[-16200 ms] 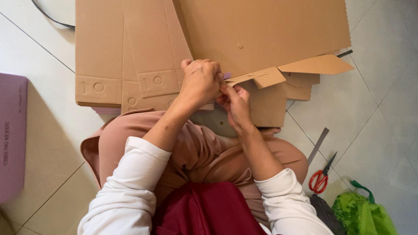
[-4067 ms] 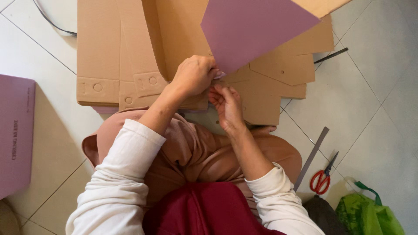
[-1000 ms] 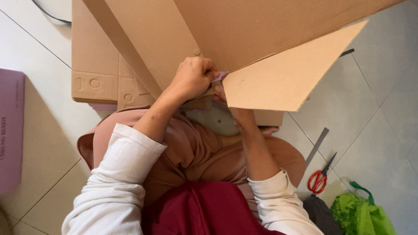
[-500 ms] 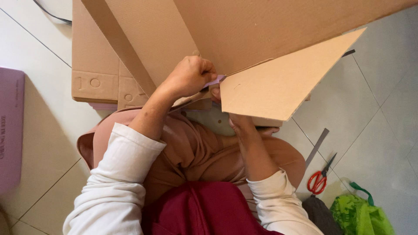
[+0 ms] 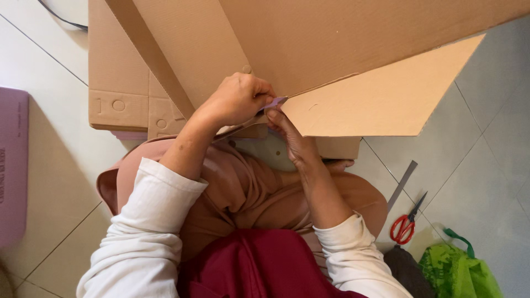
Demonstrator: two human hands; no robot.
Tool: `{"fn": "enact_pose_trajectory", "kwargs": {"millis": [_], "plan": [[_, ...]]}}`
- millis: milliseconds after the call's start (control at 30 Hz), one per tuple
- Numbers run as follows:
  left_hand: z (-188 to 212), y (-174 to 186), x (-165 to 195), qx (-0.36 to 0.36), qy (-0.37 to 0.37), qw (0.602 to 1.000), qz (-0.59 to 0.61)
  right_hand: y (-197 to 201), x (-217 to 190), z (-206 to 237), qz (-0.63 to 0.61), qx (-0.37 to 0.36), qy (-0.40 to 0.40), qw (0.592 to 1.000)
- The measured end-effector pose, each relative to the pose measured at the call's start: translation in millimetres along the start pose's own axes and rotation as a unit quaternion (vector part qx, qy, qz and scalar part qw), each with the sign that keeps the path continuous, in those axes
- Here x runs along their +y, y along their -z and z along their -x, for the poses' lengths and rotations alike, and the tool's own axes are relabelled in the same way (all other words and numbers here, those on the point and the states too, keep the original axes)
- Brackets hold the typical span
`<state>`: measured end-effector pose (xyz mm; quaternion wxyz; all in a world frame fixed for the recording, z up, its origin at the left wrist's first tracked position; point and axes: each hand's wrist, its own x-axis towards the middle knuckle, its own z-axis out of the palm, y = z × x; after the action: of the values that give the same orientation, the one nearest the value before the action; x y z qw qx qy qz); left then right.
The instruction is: The person assembles a pink shoebox by folding and taping the cardboard flaps. They secure the edges with small purple tape pieces and then fold the box into its final shape.
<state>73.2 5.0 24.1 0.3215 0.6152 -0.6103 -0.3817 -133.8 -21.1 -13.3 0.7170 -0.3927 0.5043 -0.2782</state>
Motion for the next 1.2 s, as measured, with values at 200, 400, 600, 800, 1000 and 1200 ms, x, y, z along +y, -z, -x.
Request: {"fn": "enact_pose_trajectory", "kwargs": {"millis": [200, 400, 600, 800, 1000, 1200], "plan": [[0.0, -1.9, -0.3, 0.013, -0.015, 1.000, 0.005, 2.4, -2.4, -6.4, -0.038, -0.031, -0.007, 0.999], [0.2, -7.0, -1.1, -0.008, 0.021, 1.000, -0.012, 5.3, -2.6, -7.5, -0.023, -0.035, 0.004, 0.999], [3.5, -3.3, 0.7, 0.004, -0.025, 0.999, -0.031, 4.1, -2.5, -3.5, 0.004, -0.024, 0.054, 0.998], [6.9, -0.7, 6.2, -0.003, -0.039, 0.999, -0.036, -6.1, -3.9, -0.4, 0.024, 0.006, 0.080, 0.996], [5.7, -10.4, 5.7, 0.114, -0.018, 0.993, 0.014, -2.4, -10.7, 1.1, -0.059, -0.036, 0.020, 0.997], [1.3, -12.9, 7.1, 0.096, 0.073, 0.990, 0.076, 6.9, 5.5, -12.9, -0.069, 0.002, 0.016, 0.997]]}}
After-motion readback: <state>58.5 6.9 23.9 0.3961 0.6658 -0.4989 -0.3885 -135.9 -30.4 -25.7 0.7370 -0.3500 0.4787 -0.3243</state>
